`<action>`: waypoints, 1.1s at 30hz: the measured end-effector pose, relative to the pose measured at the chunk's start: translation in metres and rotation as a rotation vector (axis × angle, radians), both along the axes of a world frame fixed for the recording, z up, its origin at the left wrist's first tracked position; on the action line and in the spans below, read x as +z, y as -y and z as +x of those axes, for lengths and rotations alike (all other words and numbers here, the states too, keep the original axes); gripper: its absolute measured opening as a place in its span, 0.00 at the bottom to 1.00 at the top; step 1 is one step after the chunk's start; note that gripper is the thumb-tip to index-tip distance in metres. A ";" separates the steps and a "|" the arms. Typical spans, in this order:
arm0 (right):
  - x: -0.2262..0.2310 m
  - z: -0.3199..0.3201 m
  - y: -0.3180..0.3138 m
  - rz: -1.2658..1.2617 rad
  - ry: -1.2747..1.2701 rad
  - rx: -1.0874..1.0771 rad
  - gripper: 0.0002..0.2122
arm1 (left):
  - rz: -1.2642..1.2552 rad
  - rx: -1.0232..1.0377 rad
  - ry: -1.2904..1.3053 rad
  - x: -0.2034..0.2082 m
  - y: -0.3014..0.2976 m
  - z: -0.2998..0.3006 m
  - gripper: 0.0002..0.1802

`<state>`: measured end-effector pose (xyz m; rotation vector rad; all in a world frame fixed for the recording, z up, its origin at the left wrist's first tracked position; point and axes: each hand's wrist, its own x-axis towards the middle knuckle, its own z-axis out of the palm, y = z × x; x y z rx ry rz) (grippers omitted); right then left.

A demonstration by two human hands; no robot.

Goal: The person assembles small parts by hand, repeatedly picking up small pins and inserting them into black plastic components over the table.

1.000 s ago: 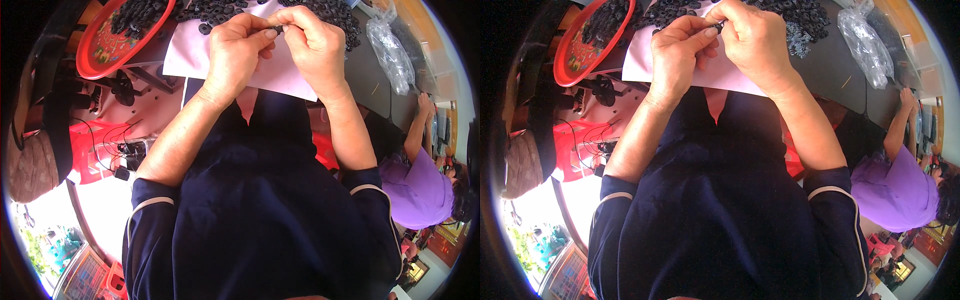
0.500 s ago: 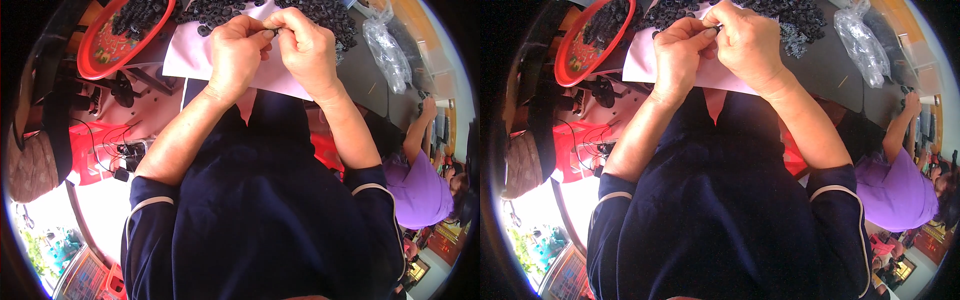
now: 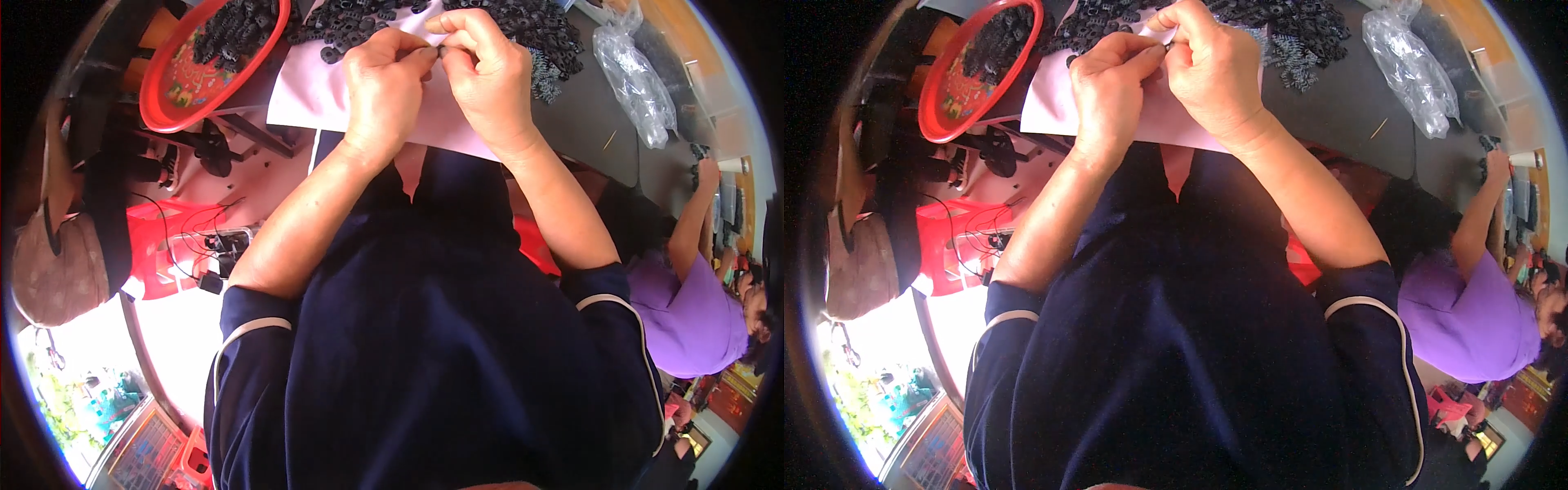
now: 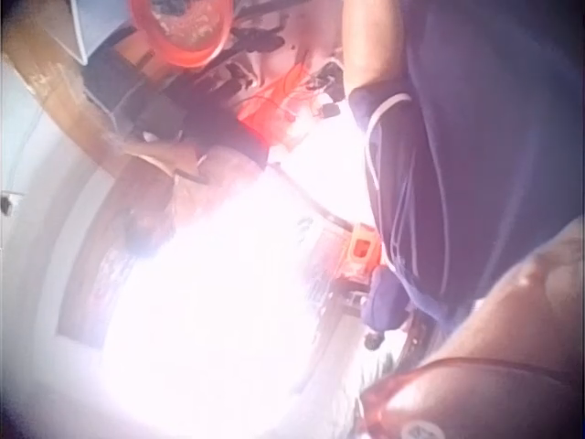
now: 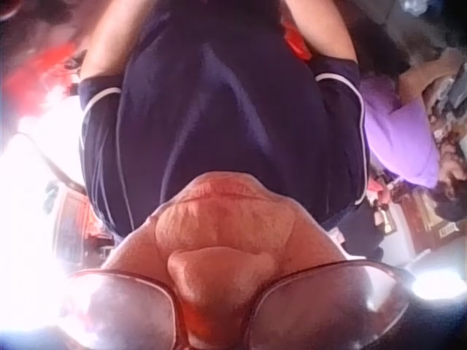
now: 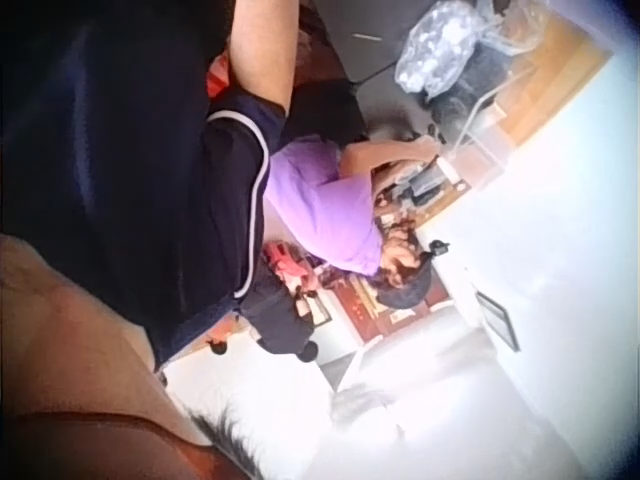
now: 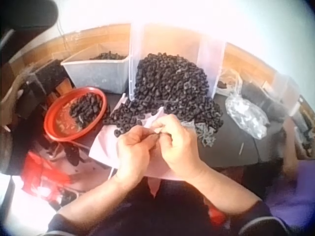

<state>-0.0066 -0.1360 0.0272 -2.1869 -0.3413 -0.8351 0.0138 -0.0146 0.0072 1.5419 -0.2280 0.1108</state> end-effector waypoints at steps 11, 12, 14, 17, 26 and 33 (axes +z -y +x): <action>-0.032 -0.011 0.026 0.551 -0.138 0.046 0.09 | 0.853 -0.095 0.849 -0.011 -0.003 0.007 0.07; -0.033 -0.011 0.028 0.546 -0.117 0.051 0.09 | 0.845 -0.168 0.866 -0.013 0.000 0.007 0.08; -0.032 -0.012 0.028 0.539 -0.084 0.036 0.09 | 0.891 -0.232 0.902 -0.004 0.007 0.009 0.08; -0.027 -0.016 0.028 0.635 -0.143 0.035 0.09 | 0.852 -0.328 0.743 0.002 0.011 0.023 0.05; -0.038 -0.012 0.026 0.612 -0.102 0.039 0.07 | 0.566 -0.453 0.162 0.017 -0.019 0.027 0.08; -0.034 -0.025 0.027 -0.183 0.083 -0.046 0.06 | 0.646 -0.396 0.106 0.024 -0.028 0.025 0.10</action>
